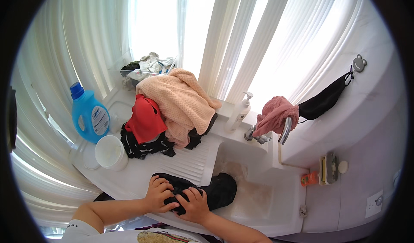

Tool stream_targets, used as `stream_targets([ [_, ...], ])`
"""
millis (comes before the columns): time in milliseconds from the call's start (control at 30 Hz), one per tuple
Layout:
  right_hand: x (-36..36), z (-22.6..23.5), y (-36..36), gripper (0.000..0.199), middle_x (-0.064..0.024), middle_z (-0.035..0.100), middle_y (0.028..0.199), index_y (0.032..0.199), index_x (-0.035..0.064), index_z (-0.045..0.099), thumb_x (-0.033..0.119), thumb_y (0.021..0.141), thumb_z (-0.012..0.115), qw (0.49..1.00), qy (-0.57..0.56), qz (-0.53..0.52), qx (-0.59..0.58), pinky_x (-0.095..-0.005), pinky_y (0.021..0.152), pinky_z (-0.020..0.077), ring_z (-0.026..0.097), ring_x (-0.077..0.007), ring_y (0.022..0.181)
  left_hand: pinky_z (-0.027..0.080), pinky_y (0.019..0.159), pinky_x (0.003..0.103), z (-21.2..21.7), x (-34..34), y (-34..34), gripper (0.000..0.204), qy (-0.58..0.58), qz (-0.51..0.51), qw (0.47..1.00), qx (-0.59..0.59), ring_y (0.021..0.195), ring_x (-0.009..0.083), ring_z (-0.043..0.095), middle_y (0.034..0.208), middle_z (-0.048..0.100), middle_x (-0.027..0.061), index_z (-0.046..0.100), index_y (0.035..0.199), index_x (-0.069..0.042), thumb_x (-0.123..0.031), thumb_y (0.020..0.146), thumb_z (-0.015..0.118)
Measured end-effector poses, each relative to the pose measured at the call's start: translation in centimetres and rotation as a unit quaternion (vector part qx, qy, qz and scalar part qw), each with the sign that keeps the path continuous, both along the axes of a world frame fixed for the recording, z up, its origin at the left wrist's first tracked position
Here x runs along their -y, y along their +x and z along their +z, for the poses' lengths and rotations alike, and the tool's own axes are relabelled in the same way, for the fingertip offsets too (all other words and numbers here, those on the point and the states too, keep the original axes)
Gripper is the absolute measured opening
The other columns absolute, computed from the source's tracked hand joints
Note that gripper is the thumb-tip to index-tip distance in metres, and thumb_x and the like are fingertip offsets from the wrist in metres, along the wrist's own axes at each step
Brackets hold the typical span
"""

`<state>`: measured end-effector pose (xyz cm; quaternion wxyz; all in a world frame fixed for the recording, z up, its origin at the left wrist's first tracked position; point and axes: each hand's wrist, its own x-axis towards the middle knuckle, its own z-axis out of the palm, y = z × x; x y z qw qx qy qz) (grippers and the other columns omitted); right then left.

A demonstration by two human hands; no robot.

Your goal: The person washes a black garment and a pink cloth by hand in a sink. The person rubs the black item in the water, sets it aside, and then scrubs and wrings out the pink cloth under the running faucet.

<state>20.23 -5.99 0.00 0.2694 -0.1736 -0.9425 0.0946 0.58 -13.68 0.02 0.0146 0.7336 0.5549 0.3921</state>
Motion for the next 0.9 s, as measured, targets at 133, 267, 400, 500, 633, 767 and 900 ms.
stream_targets([
  [133,-6.6,-1.3,-4.7,0.049,-0.0061,0.059,0.095,0.095,0.0108,0.064,0.037,0.055,0.077,0.994,-0.081,-0.048,-0.054,-0.0428,0.080,0.0413,0.056,-0.0269,0.096,0.036,0.085,0.051,-1.9,-7.6,-1.2,0.027,-0.009,0.107,0.994,0.037,0.092,0.0313,0.055,0.086,0.063,0.0049,0.066,0.077,-0.010,-0.036,0.082,0.068],
  [267,-10.5,-1.3,-8.4,0.063,-0.0252,0.053,0.125,0.120,0.0103,0.063,0.040,0.065,0.076,0.960,-0.189,-0.203,0.030,-0.0484,0.100,0.0416,0.051,-0.0414,0.118,0.034,0.094,0.058,-1.2,-12.2,-3.7,0.035,-0.099,0.219,0.969,0.054,0.112,0.0379,0.049,0.110,0.063,0.0114,0.072,0.084,-0.010,-0.044,0.084,0.066],
  [400,-6.5,2.0,-2.6,0.074,-0.0209,0.046,0.136,0.125,0.0178,0.062,0.054,0.062,0.077,0.955,-0.270,-0.042,0.112,-0.0585,0.102,0.0337,0.044,-0.0386,0.127,0.029,0.102,0.059,0.6,-5.8,-1.7,0.038,-0.132,0.103,0.986,0.001,0.128,0.0457,0.037,0.129,0.055,0.0173,0.074,0.090,-0.012,-0.049,0.083,0.066],
  [500,-0.4,-0.1,1.6,0.070,-0.0137,0.053,0.122,0.115,0.0174,0.065,0.054,0.057,0.079,0.998,-0.044,0.025,0.043,-0.0540,0.099,0.0344,0.049,-0.0312,0.119,0.034,0.097,0.053,0.5,1.7,-0.3,0.029,-0.011,-0.024,1.000,-0.003,0.105,0.0329,0.052,0.097,0.062,0.0064,0.068,0.077,-0.011,-0.040,0.077,0.072],
  [633,-5.7,-2.4,-2.8,0.058,-0.0094,0.055,0.113,0.104,0.0159,0.067,0.045,0.056,0.079,0.995,-0.095,-0.011,-0.011,-0.0470,0.095,0.0379,0.050,-0.0275,0.114,0.036,0.092,0.052,-2.9,-6.0,-1.1,0.018,0.016,0.077,0.997,0.013,0.095,0.0304,0.054,0.088,0.064,0.0047,0.064,0.073,-0.012,-0.027,0.077,0.071],
  [767,-11.2,-1.7,-6.9,0.068,-0.0271,0.047,0.135,0.126,0.0118,0.059,0.037,0.064,0.075,0.954,-0.225,-0.198,-0.003,-0.0499,0.105,0.0367,0.043,-0.0417,0.129,0.038,0.092,0.053,-2.4,-12.3,-2.4,0.027,-0.095,0.250,0.962,0.055,0.106,0.0350,0.052,0.101,0.064,0.0099,0.068,0.082,-0.009,-0.034,0.074,0.070],
  [900,-8.5,1.2,-3.6,0.076,-0.0297,0.037,0.146,0.127,0.0084,0.058,0.045,0.063,0.077,0.919,-0.361,-0.008,0.156,-0.0568,0.107,0.0307,0.035,-0.0436,0.137,0.038,0.094,0.054,-0.7,-7.7,-2.5,0.036,-0.206,0.123,0.970,-0.036,0.115,0.0377,0.048,0.112,0.060,0.0107,0.068,0.087,-0.009,-0.039,0.068,0.071],
])
